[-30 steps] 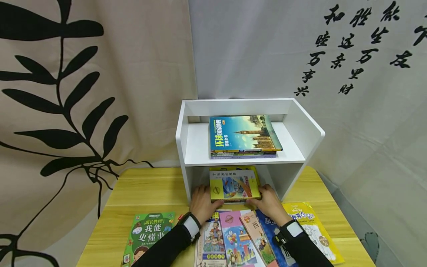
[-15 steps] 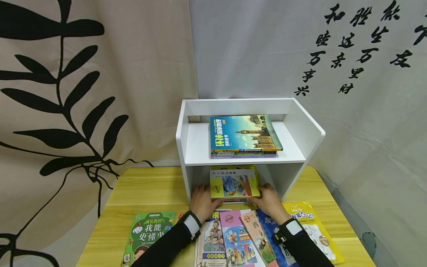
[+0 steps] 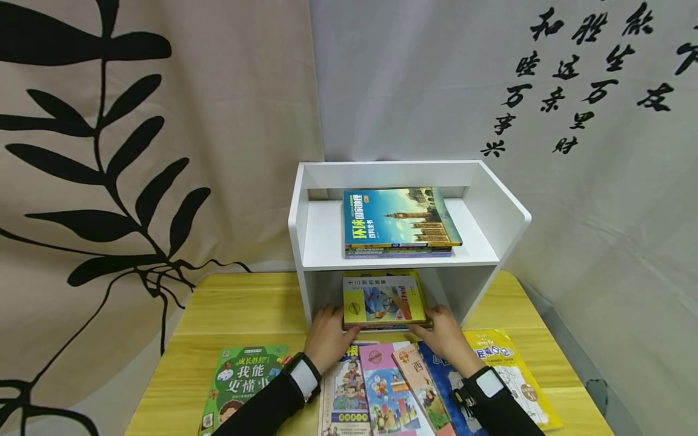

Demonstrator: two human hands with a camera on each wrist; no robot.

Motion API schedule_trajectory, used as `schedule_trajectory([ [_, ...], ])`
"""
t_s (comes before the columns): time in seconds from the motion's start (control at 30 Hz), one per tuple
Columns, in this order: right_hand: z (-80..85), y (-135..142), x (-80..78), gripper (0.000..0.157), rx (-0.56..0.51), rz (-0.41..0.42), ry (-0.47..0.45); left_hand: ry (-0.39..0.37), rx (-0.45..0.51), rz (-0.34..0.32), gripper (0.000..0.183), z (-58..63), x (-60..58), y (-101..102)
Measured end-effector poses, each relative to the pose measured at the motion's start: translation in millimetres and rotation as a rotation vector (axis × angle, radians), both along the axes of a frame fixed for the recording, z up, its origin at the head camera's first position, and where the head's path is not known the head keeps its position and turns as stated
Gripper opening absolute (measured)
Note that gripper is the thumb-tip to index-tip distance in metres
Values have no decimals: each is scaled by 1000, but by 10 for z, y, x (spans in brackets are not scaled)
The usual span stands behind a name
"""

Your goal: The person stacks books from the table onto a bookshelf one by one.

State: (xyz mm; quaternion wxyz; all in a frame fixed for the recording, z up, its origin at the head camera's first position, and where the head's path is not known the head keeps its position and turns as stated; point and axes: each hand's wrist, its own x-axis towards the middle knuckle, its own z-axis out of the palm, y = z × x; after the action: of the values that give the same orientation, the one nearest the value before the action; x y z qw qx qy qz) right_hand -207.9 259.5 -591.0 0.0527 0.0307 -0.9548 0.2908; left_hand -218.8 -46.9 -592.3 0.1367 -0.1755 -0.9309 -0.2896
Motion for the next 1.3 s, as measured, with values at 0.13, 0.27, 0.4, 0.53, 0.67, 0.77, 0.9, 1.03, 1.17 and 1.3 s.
schedule_trajectory([
  [0.13, 54, 34, 134, 57, -3, 3, 12, -23, 11, -27, 52, 51, 91, -56],
  [0.27, 127, 128, 268, 60, 15, -3, -4, -117, 20, -43, 54, 110, 221, -143],
  [0.4, 267, 315, 404, 52, 26, -32, -33, -189, 18, -64, 49, 126, 353, -244],
  [0.53, 374, 626, 532, 54, 66, -78, -86, -220, 33, -71, 42, 111, 466, -346],
  [0.67, 366, 981, 624, 74, 154, -176, -180, -221, 55, -56, 37, 104, 556, -419],
  [0.77, 286, 1201, 682, 95, 197, -263, -278, -216, 63, -47, 35, 102, 605, -451],
  [0.9, 144, 1371, 723, 115, 209, -289, -391, -227, 100, -45, 33, 102, 649, -491],
  [1.03, 72, 1423, 726, 126, 192, -283, -439, -221, 134, -29, 29, 87, 675, -524],
  [1.17, 58, 1454, 708, 123, 169, -275, -429, -195, 130, -10, 24, 51, 694, -546],
  [1.3, 26, 1506, 697, 113, 92, -283, -451, -173, 120, -4, 21, 14, 710, -559],
])
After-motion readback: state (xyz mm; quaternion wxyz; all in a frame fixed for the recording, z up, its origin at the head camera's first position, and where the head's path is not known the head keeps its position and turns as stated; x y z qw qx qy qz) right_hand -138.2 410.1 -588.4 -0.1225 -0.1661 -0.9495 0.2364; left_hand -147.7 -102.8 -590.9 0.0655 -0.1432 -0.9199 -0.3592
